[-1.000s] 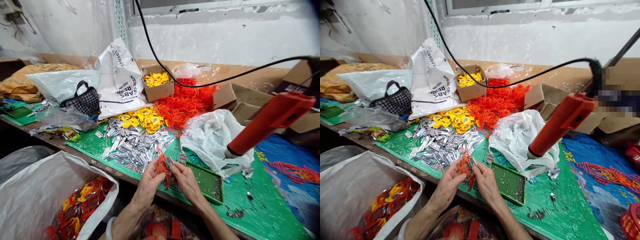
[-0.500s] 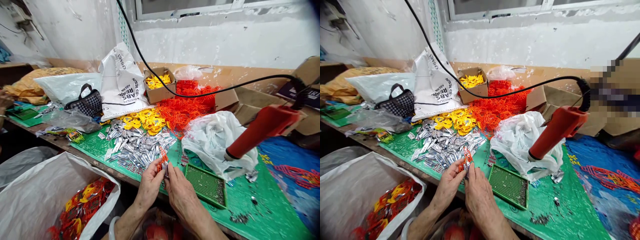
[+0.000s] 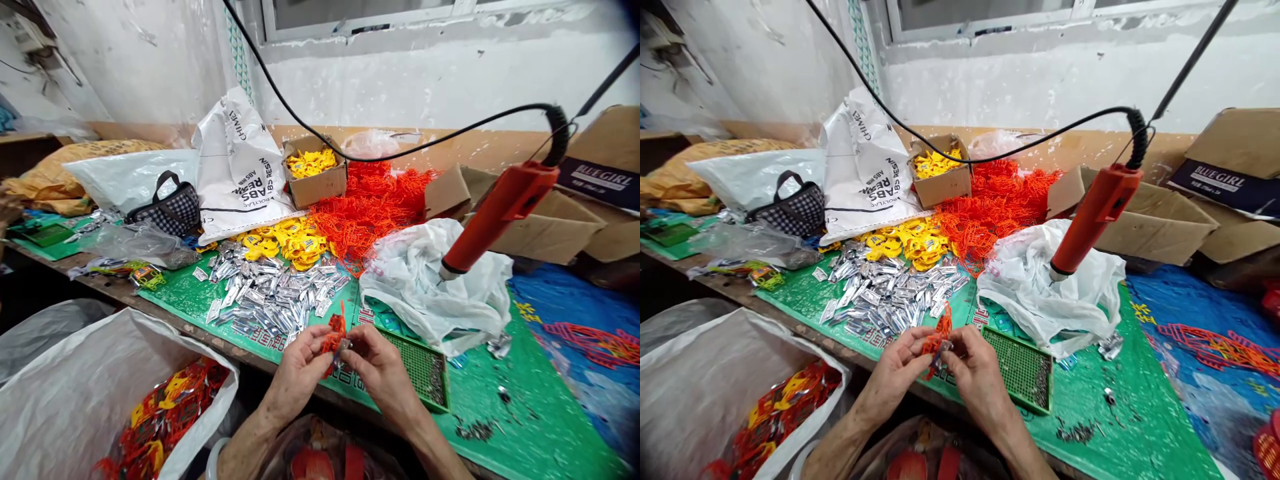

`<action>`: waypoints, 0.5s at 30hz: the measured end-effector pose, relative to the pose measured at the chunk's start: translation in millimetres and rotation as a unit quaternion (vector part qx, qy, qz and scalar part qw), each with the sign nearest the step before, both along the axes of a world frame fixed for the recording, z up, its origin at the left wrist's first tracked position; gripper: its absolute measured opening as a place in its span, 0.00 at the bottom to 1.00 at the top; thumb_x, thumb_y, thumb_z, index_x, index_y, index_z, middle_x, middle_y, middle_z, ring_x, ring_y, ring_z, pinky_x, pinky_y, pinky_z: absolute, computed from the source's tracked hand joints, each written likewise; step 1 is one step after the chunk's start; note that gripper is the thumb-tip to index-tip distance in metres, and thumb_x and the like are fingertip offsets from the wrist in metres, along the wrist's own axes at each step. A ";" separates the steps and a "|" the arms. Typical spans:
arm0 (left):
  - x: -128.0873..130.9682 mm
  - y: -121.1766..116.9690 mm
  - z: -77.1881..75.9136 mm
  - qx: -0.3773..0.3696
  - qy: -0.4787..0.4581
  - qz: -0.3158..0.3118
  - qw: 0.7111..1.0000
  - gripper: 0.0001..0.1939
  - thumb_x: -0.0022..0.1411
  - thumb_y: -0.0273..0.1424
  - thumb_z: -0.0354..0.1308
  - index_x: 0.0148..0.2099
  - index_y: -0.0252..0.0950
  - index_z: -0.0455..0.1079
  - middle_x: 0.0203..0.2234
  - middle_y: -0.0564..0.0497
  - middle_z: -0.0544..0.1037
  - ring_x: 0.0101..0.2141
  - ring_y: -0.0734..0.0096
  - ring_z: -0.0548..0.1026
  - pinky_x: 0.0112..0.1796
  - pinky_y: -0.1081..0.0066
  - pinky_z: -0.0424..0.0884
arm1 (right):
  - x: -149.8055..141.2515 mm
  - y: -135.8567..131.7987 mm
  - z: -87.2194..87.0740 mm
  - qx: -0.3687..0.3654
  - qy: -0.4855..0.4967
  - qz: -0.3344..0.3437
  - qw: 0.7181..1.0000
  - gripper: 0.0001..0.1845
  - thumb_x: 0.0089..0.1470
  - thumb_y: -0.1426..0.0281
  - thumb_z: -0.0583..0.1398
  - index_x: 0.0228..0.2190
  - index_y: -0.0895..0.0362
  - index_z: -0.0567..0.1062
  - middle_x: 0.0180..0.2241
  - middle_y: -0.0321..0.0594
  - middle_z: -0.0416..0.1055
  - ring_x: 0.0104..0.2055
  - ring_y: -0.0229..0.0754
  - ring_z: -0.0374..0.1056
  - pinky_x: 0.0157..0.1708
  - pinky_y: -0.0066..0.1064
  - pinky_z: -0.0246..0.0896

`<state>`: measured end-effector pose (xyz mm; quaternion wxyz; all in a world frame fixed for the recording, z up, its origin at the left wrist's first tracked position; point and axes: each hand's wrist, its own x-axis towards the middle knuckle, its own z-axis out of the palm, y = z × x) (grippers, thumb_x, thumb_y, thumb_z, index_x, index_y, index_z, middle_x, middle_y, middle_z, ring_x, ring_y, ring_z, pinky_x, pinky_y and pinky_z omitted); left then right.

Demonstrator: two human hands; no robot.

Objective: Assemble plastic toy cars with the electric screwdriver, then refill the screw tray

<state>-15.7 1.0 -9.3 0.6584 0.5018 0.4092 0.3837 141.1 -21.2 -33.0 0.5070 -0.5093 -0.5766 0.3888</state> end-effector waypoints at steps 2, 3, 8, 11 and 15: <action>-1.8 -0.1 -0.9 0.023 0.004 -0.017 1.000 0.14 0.60 0.32 0.59 0.48 0.34 0.71 0.41 0.45 0.83 0.42 0.62 0.79 0.44 0.67 0.71 | 6.9 -1.3 2.4 -0.028 0.056 0.028 0.998 0.06 0.56 0.67 0.61 0.29 0.56 0.72 0.29 0.36 0.67 0.30 0.38 0.64 0.29 0.28 0.63; -2.5 0.0 -1.6 0.042 0.015 -0.021 0.999 0.13 0.62 0.32 0.57 0.48 0.34 0.73 0.41 0.45 0.83 0.41 0.62 0.78 0.45 0.67 0.71 | 10.1 -2.1 4.2 -0.024 0.065 0.040 0.997 0.07 0.55 0.66 0.62 0.28 0.56 0.72 0.29 0.35 0.67 0.30 0.38 0.64 0.30 0.28 0.62; -2.6 -0.8 -2.3 0.185 0.119 -0.040 0.975 0.13 0.67 0.32 0.53 0.48 0.37 0.76 0.42 0.47 0.82 0.44 0.62 0.77 0.47 0.67 0.69 | 21.5 -7.4 10.9 0.080 0.008 0.057 0.995 0.06 0.56 0.69 0.64 0.27 0.55 0.77 0.29 0.36 0.68 0.34 0.38 0.66 0.35 0.29 0.62; -2.9 -2.1 -1.8 0.267 0.115 -0.067 0.955 0.13 0.68 0.30 0.52 0.49 0.40 0.75 0.43 0.48 0.81 0.46 0.64 0.76 0.49 0.68 0.68 | 24.8 -13.2 7.3 0.140 0.018 0.043 0.989 0.04 0.54 0.73 0.65 0.31 0.51 0.80 0.30 0.35 0.69 0.34 0.38 0.67 0.33 0.29 0.64; -3.8 -4.8 -1.4 0.362 0.095 -0.105 0.921 0.16 0.68 0.25 0.52 0.53 0.42 0.73 0.44 0.48 0.80 0.47 0.66 0.76 0.52 0.67 0.68 | 25.8 -26.0 -2.9 0.201 0.035 0.023 0.979 0.16 0.52 0.78 0.65 0.39 0.46 0.80 0.30 0.34 0.68 0.31 0.35 0.68 0.30 0.26 0.66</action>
